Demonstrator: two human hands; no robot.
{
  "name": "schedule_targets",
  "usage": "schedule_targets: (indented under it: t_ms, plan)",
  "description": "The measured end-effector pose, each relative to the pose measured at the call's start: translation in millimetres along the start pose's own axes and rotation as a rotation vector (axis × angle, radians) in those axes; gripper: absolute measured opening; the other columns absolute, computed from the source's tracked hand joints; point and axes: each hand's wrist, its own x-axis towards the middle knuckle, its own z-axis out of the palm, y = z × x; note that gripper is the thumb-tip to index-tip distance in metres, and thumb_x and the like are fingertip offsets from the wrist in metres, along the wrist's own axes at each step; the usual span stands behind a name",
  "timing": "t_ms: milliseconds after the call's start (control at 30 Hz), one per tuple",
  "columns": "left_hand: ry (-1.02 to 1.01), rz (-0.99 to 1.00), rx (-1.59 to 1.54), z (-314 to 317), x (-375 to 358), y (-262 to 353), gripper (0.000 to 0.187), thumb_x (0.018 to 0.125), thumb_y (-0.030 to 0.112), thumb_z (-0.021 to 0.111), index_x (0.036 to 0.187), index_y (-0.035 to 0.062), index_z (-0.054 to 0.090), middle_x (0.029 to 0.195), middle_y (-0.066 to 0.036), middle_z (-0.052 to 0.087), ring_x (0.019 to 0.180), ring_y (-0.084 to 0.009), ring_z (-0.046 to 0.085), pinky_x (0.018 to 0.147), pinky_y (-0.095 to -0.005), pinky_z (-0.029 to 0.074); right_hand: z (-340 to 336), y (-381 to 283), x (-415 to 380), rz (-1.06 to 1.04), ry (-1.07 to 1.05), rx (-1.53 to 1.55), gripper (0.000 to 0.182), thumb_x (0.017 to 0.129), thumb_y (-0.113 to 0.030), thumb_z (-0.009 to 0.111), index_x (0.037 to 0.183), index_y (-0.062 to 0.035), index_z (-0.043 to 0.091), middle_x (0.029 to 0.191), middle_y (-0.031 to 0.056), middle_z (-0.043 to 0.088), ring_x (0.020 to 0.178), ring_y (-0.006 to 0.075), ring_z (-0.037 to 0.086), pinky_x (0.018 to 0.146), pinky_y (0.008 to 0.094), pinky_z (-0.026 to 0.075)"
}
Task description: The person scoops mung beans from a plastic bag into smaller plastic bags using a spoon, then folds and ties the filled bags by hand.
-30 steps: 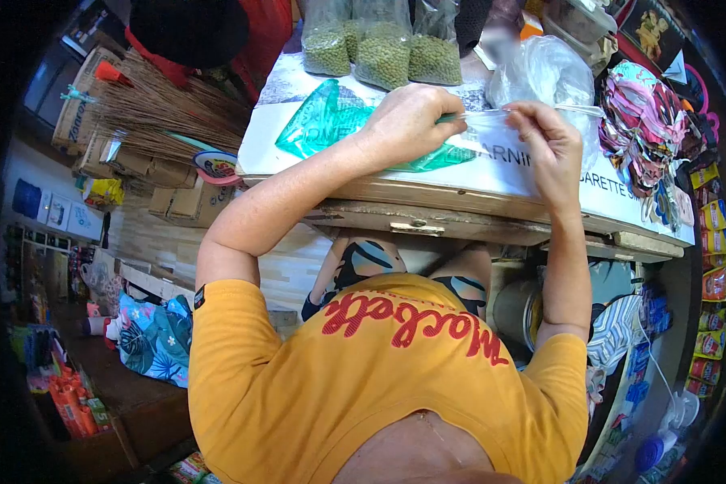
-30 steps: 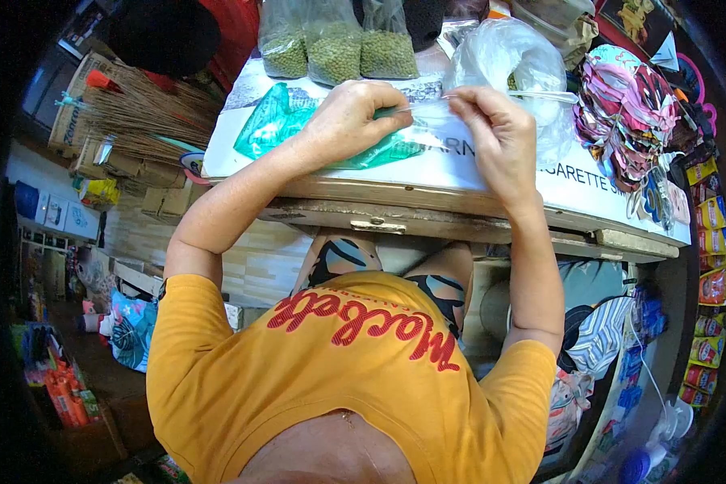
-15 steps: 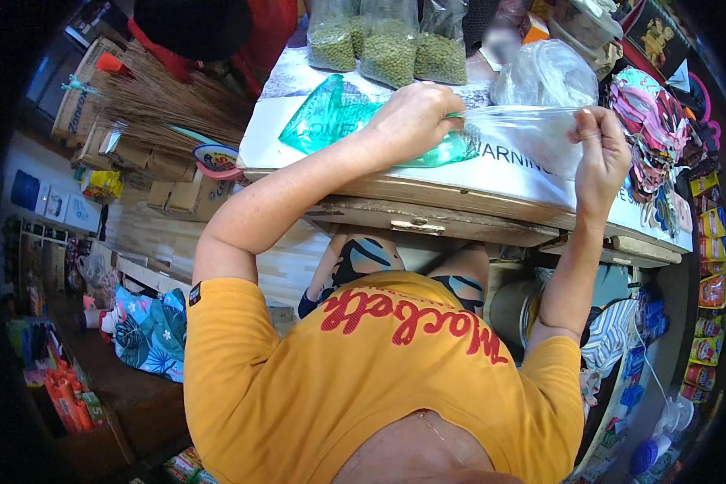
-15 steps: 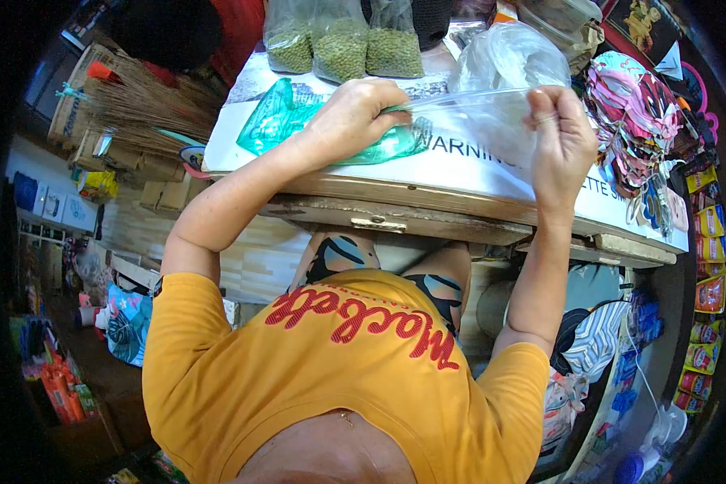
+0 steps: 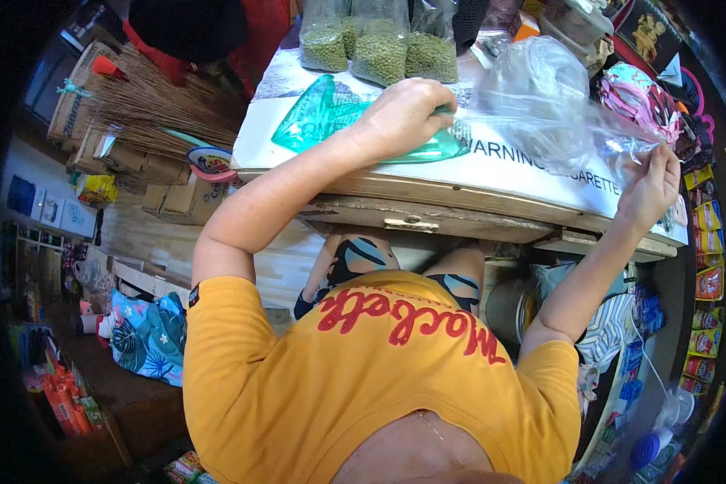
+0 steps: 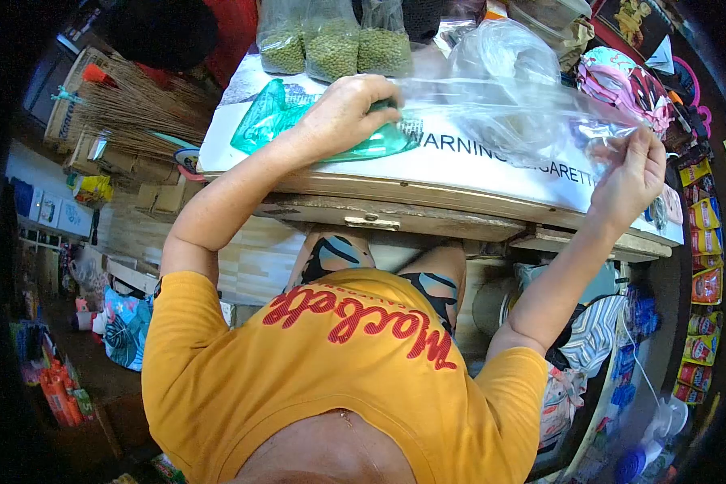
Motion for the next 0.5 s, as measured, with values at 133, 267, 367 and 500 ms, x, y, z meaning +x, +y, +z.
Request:
schedule_targets:
  t_ms: [133, 267, 367, 500]
  plan:
    - [0.110, 0.058, 0.071, -8.1, 0.7, 13.6, 0.077, 0.068, 0.015, 0.065, 0.135, 0.0037, 0.030, 0.113, -0.018, 0.055, 0.105, -0.0325, 0.052, 0.094, -0.0383, 0.040, -6.3, -2.9, -2.5, 0.000, -0.082, 0.068, 0.010, 0.090, -0.011, 0.055, 0.088, -0.0015, 0.054, 0.068, 0.0051, 0.055, 0.054, 0.0115, 0.054, 0.046, 0.0237, 0.046]
    - [0.031, -0.066, -0.274, -26.9, 6.1, 34.5, 0.076, 0.073, 0.028, 0.066, 0.136, 0.0044, 0.031, 0.121, -0.019, 0.052, 0.111, -0.0260, 0.051, 0.098, -0.0372, 0.036, 18.8, -10.0, -19.0, -0.004, -0.113, 0.129, 0.009, 0.089, -0.009, 0.056, 0.088, -0.0011, 0.054, 0.071, 0.0052, 0.055, 0.053, 0.0117, 0.053, 0.045, 0.0230, 0.045]
    - [-0.096, -0.190, -0.770, -22.3, 12.0, 36.4, 0.082, 0.071, 0.039, 0.069, 0.136, 0.0053, 0.032, 0.120, -0.019, 0.052, 0.112, -0.0276, 0.050, 0.099, -0.0383, 0.036, 34.9, -11.2, -28.4, -0.017, -0.145, 0.103, 0.007, 0.089, -0.007, 0.056, 0.087, -0.0006, 0.054, 0.069, 0.0049, 0.055, 0.052, 0.0110, 0.052, 0.044, 0.0218, 0.043]
    - [0.227, 0.221, -0.026, -12.3, 9.9, 73.7, 0.073, 0.074, 0.043, 0.066, 0.129, 0.0034, 0.038, 0.115, -0.020, 0.051, 0.106, -0.0343, 0.051, 0.096, -0.0410, 0.036, 62.9, -10.5, -43.4, -0.073, -0.266, 0.029, 0.007, 0.087, -0.006, 0.059, 0.085, -0.0010, 0.054, 0.066, 0.0038, 0.054, 0.051, 0.0090, 0.050, 0.047, 0.0204, 0.041]
